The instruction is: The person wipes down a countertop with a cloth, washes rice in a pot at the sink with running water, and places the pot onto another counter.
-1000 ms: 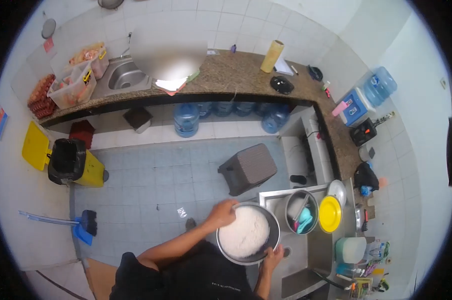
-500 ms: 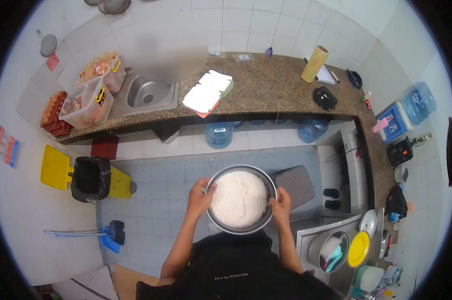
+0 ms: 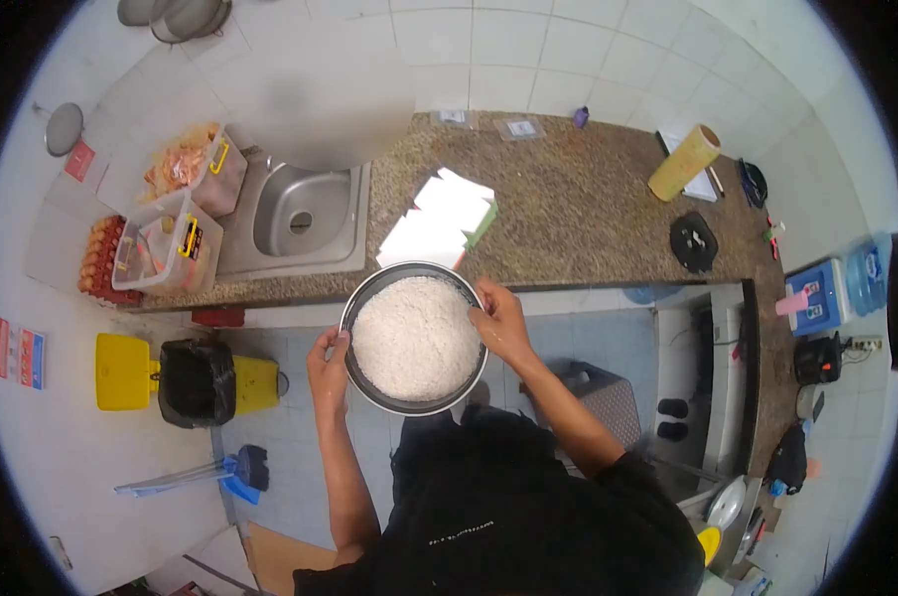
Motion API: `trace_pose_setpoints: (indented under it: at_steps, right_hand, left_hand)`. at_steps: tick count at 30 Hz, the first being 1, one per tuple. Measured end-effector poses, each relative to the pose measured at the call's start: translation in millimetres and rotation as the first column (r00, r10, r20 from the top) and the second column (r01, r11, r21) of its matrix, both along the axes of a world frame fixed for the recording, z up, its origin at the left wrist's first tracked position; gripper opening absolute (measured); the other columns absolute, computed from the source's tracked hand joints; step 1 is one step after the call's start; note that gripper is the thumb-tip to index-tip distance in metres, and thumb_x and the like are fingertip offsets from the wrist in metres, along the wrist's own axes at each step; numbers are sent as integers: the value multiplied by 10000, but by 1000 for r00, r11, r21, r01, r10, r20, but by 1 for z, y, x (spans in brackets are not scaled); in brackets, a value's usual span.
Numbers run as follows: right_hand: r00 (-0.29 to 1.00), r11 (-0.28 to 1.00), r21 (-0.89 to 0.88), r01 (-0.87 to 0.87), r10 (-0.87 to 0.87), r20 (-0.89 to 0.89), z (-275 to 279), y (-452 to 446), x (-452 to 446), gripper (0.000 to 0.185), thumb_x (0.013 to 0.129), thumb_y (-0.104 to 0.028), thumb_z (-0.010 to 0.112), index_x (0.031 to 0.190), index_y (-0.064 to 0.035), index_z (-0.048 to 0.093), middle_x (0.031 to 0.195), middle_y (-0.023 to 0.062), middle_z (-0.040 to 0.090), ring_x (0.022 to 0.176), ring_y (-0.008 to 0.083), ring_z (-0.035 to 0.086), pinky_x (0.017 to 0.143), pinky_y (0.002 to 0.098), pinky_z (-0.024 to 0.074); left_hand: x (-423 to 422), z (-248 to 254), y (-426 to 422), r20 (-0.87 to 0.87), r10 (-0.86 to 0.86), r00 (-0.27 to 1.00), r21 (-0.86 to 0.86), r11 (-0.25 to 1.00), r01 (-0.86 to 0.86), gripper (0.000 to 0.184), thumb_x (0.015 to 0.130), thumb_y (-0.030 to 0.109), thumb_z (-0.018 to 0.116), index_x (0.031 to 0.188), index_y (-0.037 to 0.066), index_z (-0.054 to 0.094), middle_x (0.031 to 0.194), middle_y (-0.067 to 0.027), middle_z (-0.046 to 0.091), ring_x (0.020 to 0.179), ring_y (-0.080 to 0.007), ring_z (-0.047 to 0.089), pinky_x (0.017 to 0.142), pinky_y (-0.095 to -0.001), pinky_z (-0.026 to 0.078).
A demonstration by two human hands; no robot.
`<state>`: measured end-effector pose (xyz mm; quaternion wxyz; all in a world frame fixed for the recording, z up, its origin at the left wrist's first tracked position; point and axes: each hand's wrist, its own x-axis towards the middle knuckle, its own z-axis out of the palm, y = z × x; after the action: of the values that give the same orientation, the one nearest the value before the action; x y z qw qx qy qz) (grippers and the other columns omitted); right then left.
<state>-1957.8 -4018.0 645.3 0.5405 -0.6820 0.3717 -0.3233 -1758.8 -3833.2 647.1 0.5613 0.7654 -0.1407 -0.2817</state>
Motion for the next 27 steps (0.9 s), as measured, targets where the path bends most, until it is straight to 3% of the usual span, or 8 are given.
trace_pose_setpoints:
  at_steps: [2,4,6,14,16,19,24,27]
  right_hand:
    - [999,1000,-1,12,-12,31,8,-27,34,167,656,-24,546,697,-16,384,589,51,314,559,136,364,512,294,320]
    - [995,985,-167,-46,31,-91,12,-63,67,165,650,-39,547,697,-17,390,587,73,322,549,150,362,510,299,322]
    - [998,986,-162,-31,22,-55,8,-100,104,168,648,-56,551,698,-20,395,585,93,326,542,174,360,508,307,325]
    - [979,932,-363,0,-74,-190,-4,-246,222,176,631,-78,607,766,-17,511,644,139,494,609,268,527,568,369,410]
    - [988,908,-415,51,-105,-109,-21,-276,243,172,637,-21,592,729,-24,447,582,62,416,554,147,415,529,292,357]
    - [952,927,-371,51,-158,-263,-47,-318,265,166,632,-26,593,738,-27,465,597,78,450,564,183,442,544,314,377]
    - [916,912,-392,116,-251,-313,-78,-355,284,165,624,-34,595,743,-34,480,621,91,499,592,236,498,573,347,407]
    - [889,922,-358,147,-282,-361,-111,-374,286,172,626,-42,606,753,-42,489,633,91,518,600,245,515,580,354,416]
  left_hand:
    - [28,7,-24,-55,30,998,-74,997,-34,305,878,229,575,1076,-2,597,957,-42,608,813,-100,555,666,-241,442]
    - [54,17,-53,-56,7,998,-132,991,-14,319,874,238,578,1099,12,589,955,-33,612,783,-84,563,594,-229,448]
    - [89,20,-86,-115,51,992,-131,989,-66,300,876,182,587,1108,-9,584,1014,-79,607,909,-132,557,813,-248,420]
    - [212,-2,-227,-279,-77,957,-249,969,5,359,844,178,616,1142,-14,561,985,-52,517,898,-159,548,828,-281,413]
    - [231,-22,-262,-186,-62,981,-223,975,20,378,829,189,633,1138,-15,559,1000,-63,517,927,-165,541,822,-287,414]
    - [259,-60,-308,-207,-88,974,-233,972,39,414,813,205,645,1143,-25,549,997,-75,524,943,-181,534,828,-293,407]
    - [284,-116,-369,-183,-106,977,-238,969,61,448,802,220,648,1145,-50,545,1031,-108,557,981,-204,534,854,-305,400]
    - [284,-119,-386,-82,-145,986,-175,976,129,484,841,207,592,1229,-58,476,1088,-131,586,921,-176,579,765,-272,451]
